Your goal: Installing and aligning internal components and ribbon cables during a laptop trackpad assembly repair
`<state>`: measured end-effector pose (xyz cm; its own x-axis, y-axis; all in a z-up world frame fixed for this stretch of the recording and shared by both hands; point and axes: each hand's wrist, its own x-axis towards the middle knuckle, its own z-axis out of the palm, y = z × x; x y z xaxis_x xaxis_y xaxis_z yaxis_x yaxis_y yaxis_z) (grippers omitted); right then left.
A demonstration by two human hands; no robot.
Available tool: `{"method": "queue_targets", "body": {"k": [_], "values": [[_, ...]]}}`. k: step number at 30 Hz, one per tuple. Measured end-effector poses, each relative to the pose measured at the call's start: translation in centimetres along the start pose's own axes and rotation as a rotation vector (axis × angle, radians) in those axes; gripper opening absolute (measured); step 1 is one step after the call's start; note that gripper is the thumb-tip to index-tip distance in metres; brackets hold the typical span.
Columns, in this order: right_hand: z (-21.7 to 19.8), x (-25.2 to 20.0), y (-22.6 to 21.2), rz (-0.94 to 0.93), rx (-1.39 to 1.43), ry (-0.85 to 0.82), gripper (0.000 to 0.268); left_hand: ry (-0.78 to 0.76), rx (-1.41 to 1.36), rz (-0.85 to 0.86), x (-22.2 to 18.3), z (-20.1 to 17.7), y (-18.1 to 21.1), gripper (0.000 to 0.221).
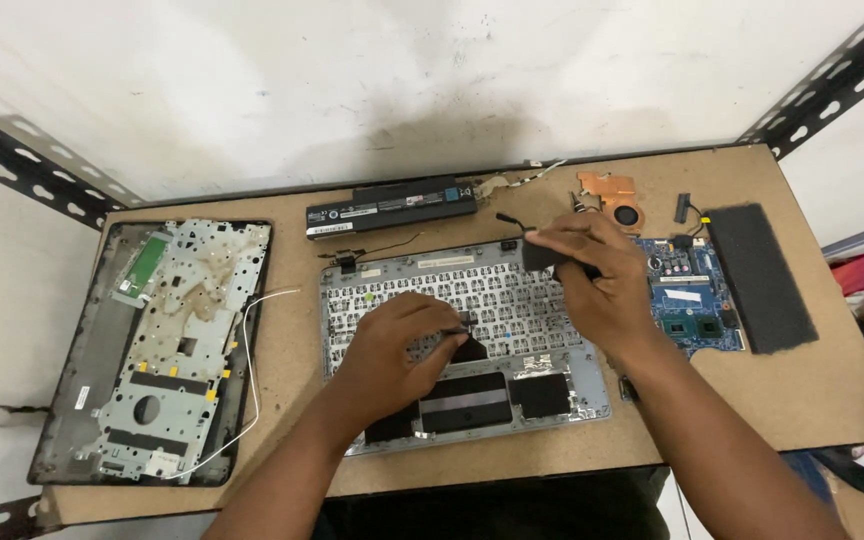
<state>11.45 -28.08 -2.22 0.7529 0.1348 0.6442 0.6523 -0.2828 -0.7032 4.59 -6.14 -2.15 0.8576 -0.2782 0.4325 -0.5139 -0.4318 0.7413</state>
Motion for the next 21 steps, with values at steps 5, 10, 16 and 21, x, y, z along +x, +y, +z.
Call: {"method": "queue_targets", "body": {"k": [5,10,16,21], "values": [[0.4,-0.6,1.0,0.018,-0.052,-0.049,0.041,0.057,0.012,-0.009,0.0,0.3,-1.1,0.013],[0.2,-0.4,1.4,0.096,-0.122,-0.124,0.037,0.096,0.008,0.013,0.1,0.2,-1.6,0.012],[-0.1,0.0,-0.2,0.12,-0.132,-0.166,0.028,0.11,0.0,0.005,-0.1,0.3,-1.8,0.012],[0.1,-0.1,-0.8,0.196,-0.15,-0.132,0.011,0.082,0.031,0.032,0.1,0.0,-1.5,0.014]]}}
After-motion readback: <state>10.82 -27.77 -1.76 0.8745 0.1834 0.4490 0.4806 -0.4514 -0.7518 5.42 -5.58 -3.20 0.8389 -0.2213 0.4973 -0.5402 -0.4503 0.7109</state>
